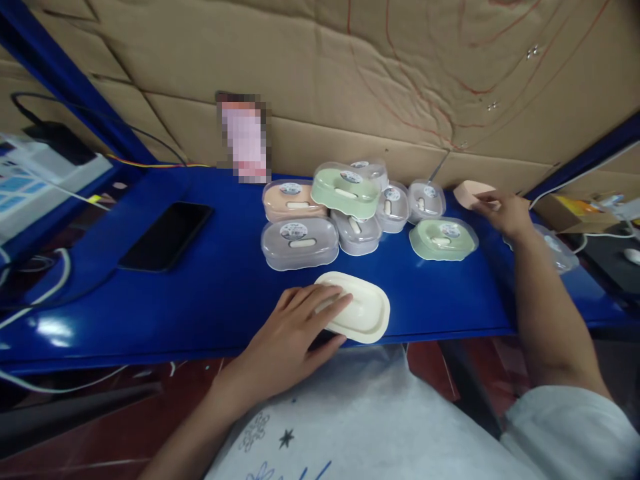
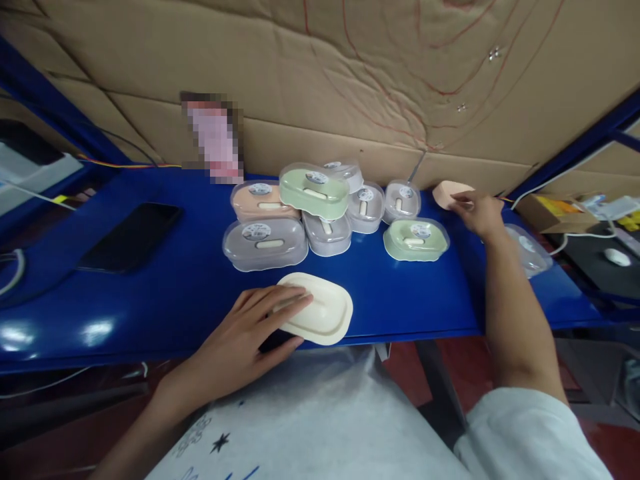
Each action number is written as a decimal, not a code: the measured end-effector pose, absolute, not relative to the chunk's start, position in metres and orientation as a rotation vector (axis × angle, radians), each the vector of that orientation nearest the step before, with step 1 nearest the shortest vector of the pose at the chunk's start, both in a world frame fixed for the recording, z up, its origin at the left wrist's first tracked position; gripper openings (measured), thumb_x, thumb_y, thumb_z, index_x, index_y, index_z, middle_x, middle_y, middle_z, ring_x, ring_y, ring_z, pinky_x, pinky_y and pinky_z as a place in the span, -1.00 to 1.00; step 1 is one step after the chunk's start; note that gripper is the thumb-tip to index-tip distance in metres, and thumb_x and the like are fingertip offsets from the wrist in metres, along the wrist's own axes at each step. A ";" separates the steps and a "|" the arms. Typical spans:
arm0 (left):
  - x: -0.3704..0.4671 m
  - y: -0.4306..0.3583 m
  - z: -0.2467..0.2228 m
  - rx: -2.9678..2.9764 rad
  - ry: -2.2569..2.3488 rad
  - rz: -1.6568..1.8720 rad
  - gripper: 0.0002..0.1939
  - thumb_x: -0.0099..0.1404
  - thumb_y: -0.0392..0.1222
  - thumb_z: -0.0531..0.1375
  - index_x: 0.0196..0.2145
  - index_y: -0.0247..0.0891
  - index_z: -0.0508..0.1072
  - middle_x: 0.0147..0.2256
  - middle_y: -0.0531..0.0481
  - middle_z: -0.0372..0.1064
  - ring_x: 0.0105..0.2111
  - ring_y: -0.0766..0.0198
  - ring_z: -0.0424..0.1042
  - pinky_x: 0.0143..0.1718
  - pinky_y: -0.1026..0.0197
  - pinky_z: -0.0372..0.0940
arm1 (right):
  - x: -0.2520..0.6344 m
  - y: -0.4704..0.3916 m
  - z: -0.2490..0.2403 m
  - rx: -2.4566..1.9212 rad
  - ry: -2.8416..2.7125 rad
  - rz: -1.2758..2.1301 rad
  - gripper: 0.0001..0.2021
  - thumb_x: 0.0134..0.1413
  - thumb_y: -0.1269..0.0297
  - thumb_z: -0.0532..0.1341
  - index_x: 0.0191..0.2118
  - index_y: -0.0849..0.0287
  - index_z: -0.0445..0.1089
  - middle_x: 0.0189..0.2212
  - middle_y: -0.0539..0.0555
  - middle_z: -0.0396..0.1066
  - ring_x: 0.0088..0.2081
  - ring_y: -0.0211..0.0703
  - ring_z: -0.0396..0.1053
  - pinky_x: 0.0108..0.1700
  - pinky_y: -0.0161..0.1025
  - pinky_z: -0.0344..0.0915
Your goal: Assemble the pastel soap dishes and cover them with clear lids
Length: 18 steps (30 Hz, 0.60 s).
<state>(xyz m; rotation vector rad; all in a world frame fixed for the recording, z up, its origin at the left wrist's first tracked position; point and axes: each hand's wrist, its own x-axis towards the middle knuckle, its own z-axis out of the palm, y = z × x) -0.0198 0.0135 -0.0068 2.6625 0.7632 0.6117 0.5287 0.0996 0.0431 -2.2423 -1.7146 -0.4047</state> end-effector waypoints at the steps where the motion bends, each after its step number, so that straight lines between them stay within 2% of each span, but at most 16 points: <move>1: -0.020 0.013 -0.006 2.647 0.763 0.615 -0.47 0.54 -0.14 0.18 0.40 -0.11 0.21 0.34 -0.13 0.32 0.31 -0.02 0.31 0.26 -0.12 0.26 | 0.524 0.098 0.048 -2.226 -1.676 -0.418 -0.70 0.36 0.20 0.21 0.01 0.27 0.57 -0.08 0.34 0.62 -0.07 -0.01 0.51 -0.03 -0.13 0.30; 5: -0.019 0.012 -0.004 2.551 0.814 0.623 -0.42 0.50 -0.15 0.22 0.40 -0.11 0.19 0.32 -0.13 0.34 0.28 -0.02 0.35 0.28 -0.11 0.29 | 0.470 0.073 0.075 -1.808 -1.575 -0.598 -0.65 0.41 0.14 0.22 0.07 0.31 0.55 -0.08 0.33 0.60 -0.16 -0.07 0.53 -0.10 -0.18 0.38; 7: -0.018 0.010 -0.007 2.528 0.865 0.654 -0.35 0.51 -0.12 0.24 0.44 -0.06 0.12 0.36 -0.15 0.28 0.30 -0.04 0.33 0.30 -0.13 0.31 | 0.419 0.050 0.086 -1.437 -1.690 -0.650 -0.71 0.36 0.13 0.32 0.00 0.23 0.60 -0.16 0.24 0.62 -0.20 -0.09 0.53 -0.10 -0.17 0.40; 8: -0.018 0.010 -0.008 2.524 0.889 0.685 -0.31 0.51 -0.10 0.24 0.47 -0.04 0.08 0.40 -0.17 0.21 0.33 -0.06 0.29 0.31 -0.14 0.31 | 0.391 0.037 0.089 -1.314 -1.787 -0.650 -0.76 0.33 0.19 0.36 0.00 0.19 0.60 -0.16 0.21 0.62 -0.19 -0.09 0.54 -0.08 -0.15 0.41; 11: -0.017 0.009 -0.013 2.536 0.949 0.837 -0.20 0.49 -0.10 0.28 0.52 -0.01 -0.02 0.50 -0.23 -0.06 0.41 -0.11 0.19 0.34 -0.17 0.32 | 0.307 0.005 0.082 -0.983 -2.222 -0.463 -0.77 0.32 0.30 0.38 0.07 0.10 0.56 -0.14 0.14 0.63 -0.12 -0.03 0.58 -0.03 -0.08 0.48; 13: -0.017 0.009 -0.015 2.563 0.954 0.921 -0.13 0.47 -0.10 0.31 0.54 0.01 -0.07 0.53 -0.25 -0.18 0.44 -0.17 0.12 0.36 -0.21 0.29 | 0.265 -0.004 0.068 -0.860 -2.392 -0.307 -0.77 0.38 0.30 0.32 0.10 0.14 0.53 -0.14 0.13 0.64 -0.10 -0.03 0.60 -0.02 -0.08 0.53; 16: -0.016 0.011 -0.015 2.632 0.906 0.878 -0.15 0.48 -0.12 0.29 0.54 0.03 -0.05 0.53 -0.23 -0.18 0.48 -0.21 0.03 0.39 -0.29 0.24 | 0.237 -0.004 0.045 -0.801 -2.445 -0.082 -0.74 0.47 0.28 0.22 0.15 0.20 0.49 -0.11 0.15 0.64 -0.03 -0.04 0.60 0.02 -0.09 0.57; 18: -0.015 0.012 -0.015 2.648 0.889 0.827 -0.23 0.50 -0.12 0.27 0.52 -0.01 0.02 0.51 -0.24 -0.07 0.47 -0.19 0.09 0.37 -0.28 0.27 | 0.237 0.000 0.037 -0.766 -2.484 0.053 -0.65 0.52 0.24 0.16 0.29 0.18 0.40 0.05 0.18 0.60 0.14 -0.04 0.54 0.18 -0.05 0.52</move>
